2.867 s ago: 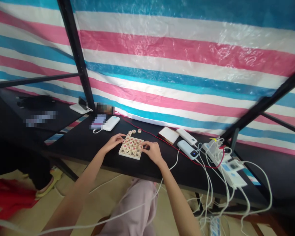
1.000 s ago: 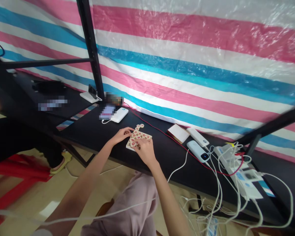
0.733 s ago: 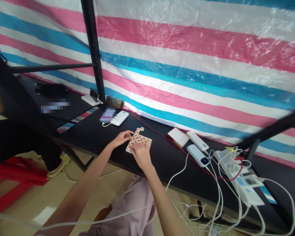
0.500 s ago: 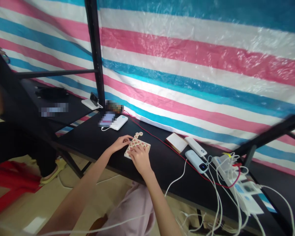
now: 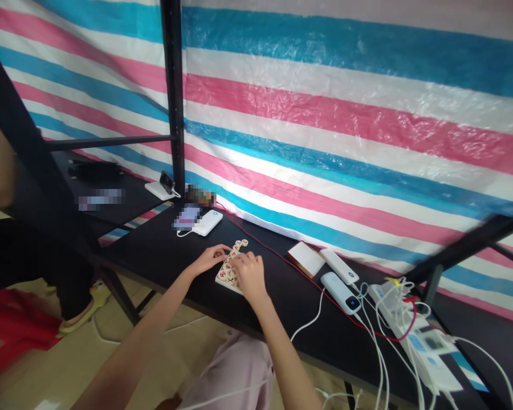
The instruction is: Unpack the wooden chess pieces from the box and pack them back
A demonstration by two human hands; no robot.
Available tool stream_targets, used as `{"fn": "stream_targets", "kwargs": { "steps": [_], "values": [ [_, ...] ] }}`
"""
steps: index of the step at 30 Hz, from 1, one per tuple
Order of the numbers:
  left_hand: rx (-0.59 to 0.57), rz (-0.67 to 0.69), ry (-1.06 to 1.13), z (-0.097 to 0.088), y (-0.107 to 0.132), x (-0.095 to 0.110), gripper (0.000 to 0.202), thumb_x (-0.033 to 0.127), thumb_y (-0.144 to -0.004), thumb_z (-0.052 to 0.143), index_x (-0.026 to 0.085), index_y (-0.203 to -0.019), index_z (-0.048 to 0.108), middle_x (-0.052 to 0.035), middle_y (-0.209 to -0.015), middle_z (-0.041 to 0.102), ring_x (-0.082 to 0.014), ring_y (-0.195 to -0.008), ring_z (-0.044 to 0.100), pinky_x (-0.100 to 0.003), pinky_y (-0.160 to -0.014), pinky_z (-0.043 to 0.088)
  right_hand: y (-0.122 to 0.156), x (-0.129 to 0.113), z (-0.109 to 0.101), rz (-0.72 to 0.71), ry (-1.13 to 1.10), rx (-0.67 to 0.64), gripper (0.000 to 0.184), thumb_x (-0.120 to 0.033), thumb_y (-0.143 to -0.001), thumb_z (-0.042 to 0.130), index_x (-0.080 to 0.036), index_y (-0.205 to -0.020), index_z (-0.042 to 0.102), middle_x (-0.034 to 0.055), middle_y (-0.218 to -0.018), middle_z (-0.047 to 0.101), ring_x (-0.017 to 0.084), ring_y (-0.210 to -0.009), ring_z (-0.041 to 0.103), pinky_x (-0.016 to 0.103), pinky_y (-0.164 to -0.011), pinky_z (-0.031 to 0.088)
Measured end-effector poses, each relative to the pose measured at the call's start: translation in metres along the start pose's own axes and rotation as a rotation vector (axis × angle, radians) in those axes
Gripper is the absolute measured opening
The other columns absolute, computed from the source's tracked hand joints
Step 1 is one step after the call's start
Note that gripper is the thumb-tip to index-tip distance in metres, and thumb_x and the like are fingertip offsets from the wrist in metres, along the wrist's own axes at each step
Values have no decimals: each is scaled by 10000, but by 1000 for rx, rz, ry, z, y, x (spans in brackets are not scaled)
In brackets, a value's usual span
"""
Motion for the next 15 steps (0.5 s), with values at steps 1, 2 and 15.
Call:
{"fn": "stream_targets", "kwargs": {
  "steps": [1, 2, 15],
  "values": [
    [2, 6, 13, -1, 0, 0, 323, 301, -782, 561, 152, -1064, 610, 2, -683, 608, -131, -657, 557, -257, -679, 424, -10, 10, -1, 34, 15, -10, 247, -172, -895, 466, -289, -996, 659, 31, -996, 646, 192, -887, 480, 333, -711, 279],
    [10, 10, 31, -1, 0, 0, 332, 313, -793, 547, 147, -1077, 598, 3, -663, 604, -133, -648, 561, -259, -672, 424, -21, 21, 1, 58, 29, -25, 305, -129, -885, 446, -290, -1045, 650, 41, -1019, 639, 198, -910, 483, 330, -719, 294],
    [49, 31, -4, -5, 0, 1, 323, 354, -824, 486, 144, -1033, 615, -6, -640, 603, -140, -637, 567, -258, -645, 423, -37, 99, 41, 51, -165, -335, 251, -268, -851, 554, -322, -1063, 677, 28, -975, 600, 160, -918, 545, 259, -774, 428]
  ]
}}
Point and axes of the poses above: each hand's wrist, its own y-axis away from the middle knuckle, its own z-axis out of the palm, x = y × z, the point moved 3 cm from there along -y, towards the middle knuckle
